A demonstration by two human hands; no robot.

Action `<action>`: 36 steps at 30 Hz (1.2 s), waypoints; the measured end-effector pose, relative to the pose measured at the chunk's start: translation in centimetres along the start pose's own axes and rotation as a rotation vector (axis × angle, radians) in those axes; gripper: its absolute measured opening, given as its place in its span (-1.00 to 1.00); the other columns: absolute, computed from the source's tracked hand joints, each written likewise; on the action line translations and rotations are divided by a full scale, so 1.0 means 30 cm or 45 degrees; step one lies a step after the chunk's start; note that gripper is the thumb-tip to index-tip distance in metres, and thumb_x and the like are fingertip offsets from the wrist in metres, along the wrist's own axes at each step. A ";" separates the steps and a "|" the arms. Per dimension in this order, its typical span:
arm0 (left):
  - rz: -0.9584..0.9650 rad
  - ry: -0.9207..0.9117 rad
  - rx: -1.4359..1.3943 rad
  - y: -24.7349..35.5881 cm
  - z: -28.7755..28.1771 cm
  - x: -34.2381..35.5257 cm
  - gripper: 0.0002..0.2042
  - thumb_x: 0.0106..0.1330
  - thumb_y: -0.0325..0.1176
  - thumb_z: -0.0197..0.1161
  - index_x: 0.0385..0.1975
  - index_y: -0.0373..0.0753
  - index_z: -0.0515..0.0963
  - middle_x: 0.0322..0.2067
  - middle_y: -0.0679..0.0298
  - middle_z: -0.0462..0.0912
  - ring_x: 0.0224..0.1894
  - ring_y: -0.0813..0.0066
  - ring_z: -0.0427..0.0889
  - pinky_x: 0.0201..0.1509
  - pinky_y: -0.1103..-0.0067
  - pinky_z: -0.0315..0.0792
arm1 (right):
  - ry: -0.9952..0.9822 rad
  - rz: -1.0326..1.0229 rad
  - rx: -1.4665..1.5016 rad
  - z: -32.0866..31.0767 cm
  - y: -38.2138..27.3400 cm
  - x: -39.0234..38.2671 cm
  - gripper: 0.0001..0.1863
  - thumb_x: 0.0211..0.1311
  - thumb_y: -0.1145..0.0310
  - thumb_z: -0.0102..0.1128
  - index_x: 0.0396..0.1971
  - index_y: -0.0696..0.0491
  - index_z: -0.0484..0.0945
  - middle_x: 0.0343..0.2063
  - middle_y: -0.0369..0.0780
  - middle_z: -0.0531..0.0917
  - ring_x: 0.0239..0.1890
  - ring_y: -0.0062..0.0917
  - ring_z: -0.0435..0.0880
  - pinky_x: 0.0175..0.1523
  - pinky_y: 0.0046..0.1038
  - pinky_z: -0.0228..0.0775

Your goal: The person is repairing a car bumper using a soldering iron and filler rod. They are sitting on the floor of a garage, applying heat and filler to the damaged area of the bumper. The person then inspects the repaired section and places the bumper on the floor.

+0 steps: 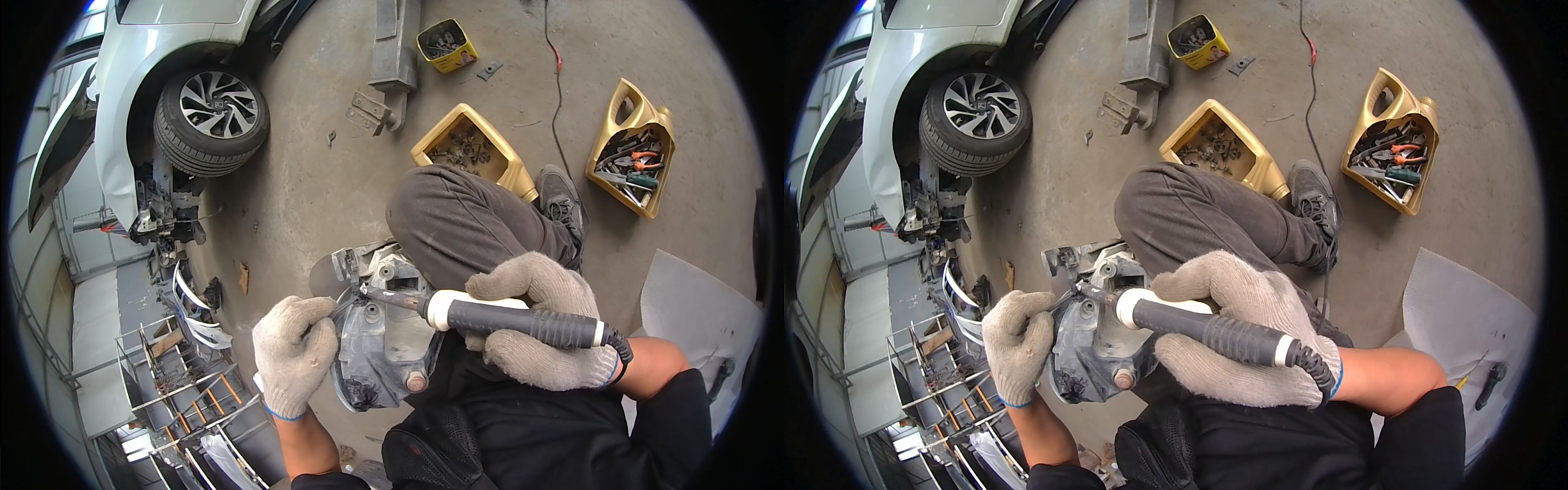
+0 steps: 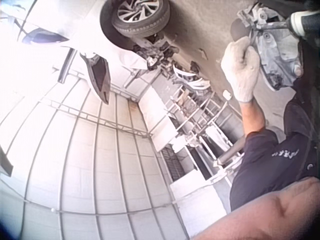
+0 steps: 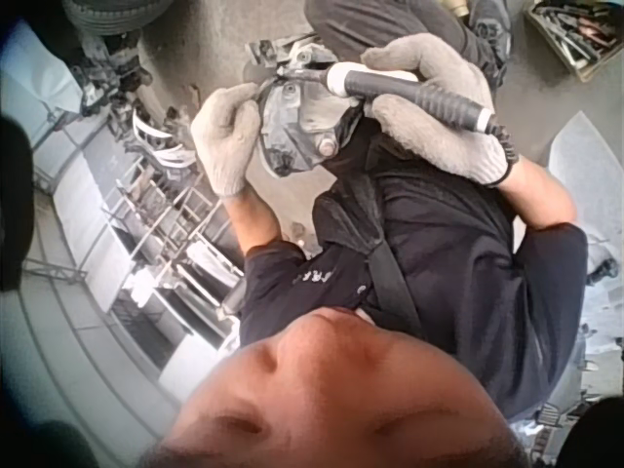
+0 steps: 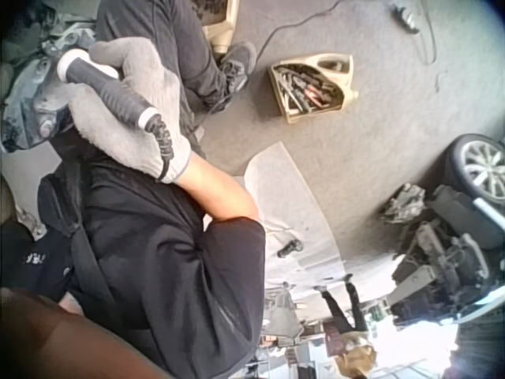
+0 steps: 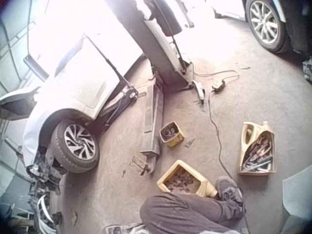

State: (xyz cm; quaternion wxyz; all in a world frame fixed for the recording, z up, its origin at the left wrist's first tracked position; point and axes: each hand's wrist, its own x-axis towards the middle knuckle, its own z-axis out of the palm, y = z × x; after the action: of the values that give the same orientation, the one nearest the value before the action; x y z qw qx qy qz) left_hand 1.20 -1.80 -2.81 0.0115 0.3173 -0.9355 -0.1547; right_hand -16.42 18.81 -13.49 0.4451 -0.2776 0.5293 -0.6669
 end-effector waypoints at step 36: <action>0.003 0.232 -0.426 -0.153 0.118 -0.063 -0.71 0.00 -0.74 0.11 -0.30 -0.40 0.68 -0.40 0.14 0.66 -0.36 0.39 0.62 -0.25 0.55 0.48 | -0.042 0.426 0.302 -0.045 -0.094 0.033 -0.58 0.37 0.27 0.10 0.05 0.27 0.38 -0.23 -0.09 0.66 -0.31 -0.64 0.66 -0.22 -0.57 0.62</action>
State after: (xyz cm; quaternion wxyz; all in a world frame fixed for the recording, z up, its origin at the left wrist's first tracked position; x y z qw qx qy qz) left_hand 4.99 -3.13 -7.40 0.1491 0.3224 -0.8923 -0.2787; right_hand -18.84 18.66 -11.29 0.5877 -0.1422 0.4783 -0.6368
